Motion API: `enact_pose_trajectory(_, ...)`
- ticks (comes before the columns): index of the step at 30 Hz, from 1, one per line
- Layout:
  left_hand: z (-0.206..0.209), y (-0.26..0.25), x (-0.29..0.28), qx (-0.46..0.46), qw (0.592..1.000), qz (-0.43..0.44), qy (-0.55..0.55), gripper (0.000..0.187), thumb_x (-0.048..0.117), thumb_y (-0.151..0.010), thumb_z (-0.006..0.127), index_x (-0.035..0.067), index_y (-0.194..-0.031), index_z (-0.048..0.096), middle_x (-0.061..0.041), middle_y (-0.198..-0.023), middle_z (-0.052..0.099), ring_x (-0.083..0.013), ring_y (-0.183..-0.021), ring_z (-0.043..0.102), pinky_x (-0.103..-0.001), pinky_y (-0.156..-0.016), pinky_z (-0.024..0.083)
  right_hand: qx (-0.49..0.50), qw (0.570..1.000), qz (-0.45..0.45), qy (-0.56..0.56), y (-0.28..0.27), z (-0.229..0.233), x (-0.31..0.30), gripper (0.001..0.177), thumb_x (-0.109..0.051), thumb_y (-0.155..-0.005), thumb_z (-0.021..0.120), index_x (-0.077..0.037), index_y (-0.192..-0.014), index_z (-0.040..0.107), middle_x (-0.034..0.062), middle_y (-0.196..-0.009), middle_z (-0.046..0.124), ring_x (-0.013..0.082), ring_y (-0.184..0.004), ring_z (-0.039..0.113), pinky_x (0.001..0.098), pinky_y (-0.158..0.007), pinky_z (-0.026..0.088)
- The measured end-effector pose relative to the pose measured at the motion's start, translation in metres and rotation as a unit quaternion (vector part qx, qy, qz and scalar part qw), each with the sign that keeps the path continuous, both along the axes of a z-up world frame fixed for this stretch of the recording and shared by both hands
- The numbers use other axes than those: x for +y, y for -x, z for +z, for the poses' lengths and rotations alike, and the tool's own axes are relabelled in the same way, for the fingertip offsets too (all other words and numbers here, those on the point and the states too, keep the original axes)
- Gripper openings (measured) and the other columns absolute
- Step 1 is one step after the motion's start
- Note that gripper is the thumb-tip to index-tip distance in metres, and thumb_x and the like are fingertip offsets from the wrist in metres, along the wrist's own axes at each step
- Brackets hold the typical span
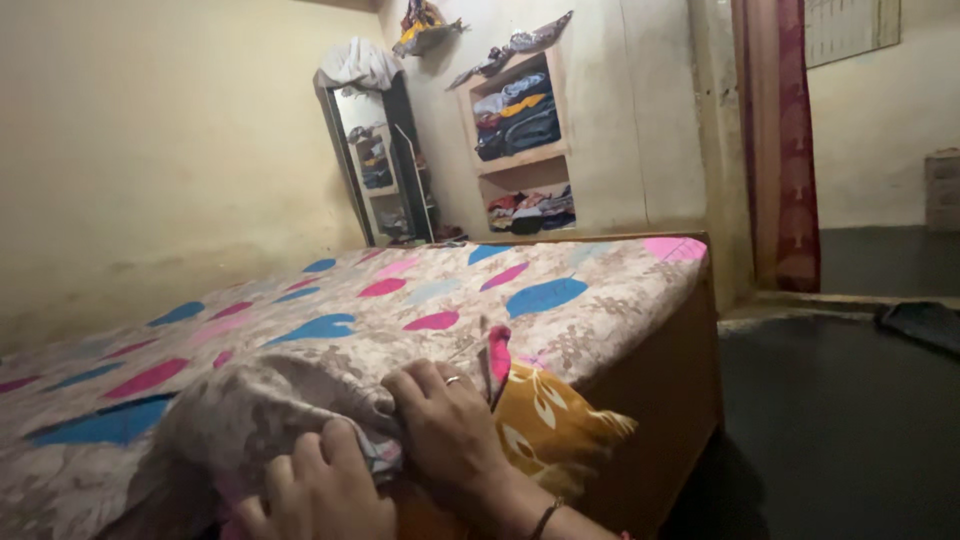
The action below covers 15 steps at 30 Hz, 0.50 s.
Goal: The person picks up a pillowcase and a decorative cloth from a bed, folds them by hand, and smooths them out.
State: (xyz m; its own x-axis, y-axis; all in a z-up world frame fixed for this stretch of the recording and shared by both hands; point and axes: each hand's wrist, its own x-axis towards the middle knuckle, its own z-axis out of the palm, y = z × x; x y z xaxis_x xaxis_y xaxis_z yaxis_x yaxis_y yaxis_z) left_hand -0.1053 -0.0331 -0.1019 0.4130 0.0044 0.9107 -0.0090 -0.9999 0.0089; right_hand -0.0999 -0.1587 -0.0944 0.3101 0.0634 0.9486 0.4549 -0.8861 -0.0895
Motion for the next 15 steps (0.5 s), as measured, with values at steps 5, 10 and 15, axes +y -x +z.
enact_pose_trajectory(5, -0.028, -0.001, 0.003, -0.065, 0.997, -0.020, 0.044, 0.008, 0.026, -0.091, 0.066, 0.022, -0.097, 0.063, 0.002, -0.091, 0.062, -0.0226, -0.090, 0.063, -0.048, -0.084, 0.046, -0.008, 0.988, 0.084, 0.127, 0.027, 0.010, -0.015, 0.021, -0.019, -0.089, 0.063, -0.009, -0.108, 0.061, 0.0117, -0.099, 0.062, 0.0355, -0.093, 0.065, 0.0477, -0.082, 0.052)
enact_pose_trajectory(10, -0.042, -0.007, 0.024, -0.066, 0.992, -0.091, 0.054, 0.028, 0.036, -0.077, 0.066, 0.023, -0.102, 0.067, 0.003, -0.090, 0.065, -0.0229, -0.087, 0.063, -0.051, -0.077, 0.045, -0.049, 0.956, -0.033, 0.288, 0.021, 0.026, -0.048, 0.025, -0.030, -0.089, 0.066, -0.010, -0.105, 0.063, 0.0127, -0.092, 0.063, 0.0322, -0.065, 0.066, 0.0464, -0.058, 0.052)
enact_pose_trajectory(15, -0.063, -0.037, 0.062, -0.008, 0.978, -0.203, 0.041, 0.049, 0.056, -0.059, 0.079, 0.025, -0.096, 0.069, 0.003, -0.075, 0.066, -0.0250, -0.072, 0.066, -0.053, -0.060, 0.044, -0.033, 0.956, -0.221, 0.190, -0.014, 0.020, -0.097, 0.021, -0.018, -0.092, 0.060, -0.013, -0.113, 0.064, 0.0133, -0.103, 0.067, 0.0311, -0.069, 0.070, 0.0440, -0.059, 0.057)
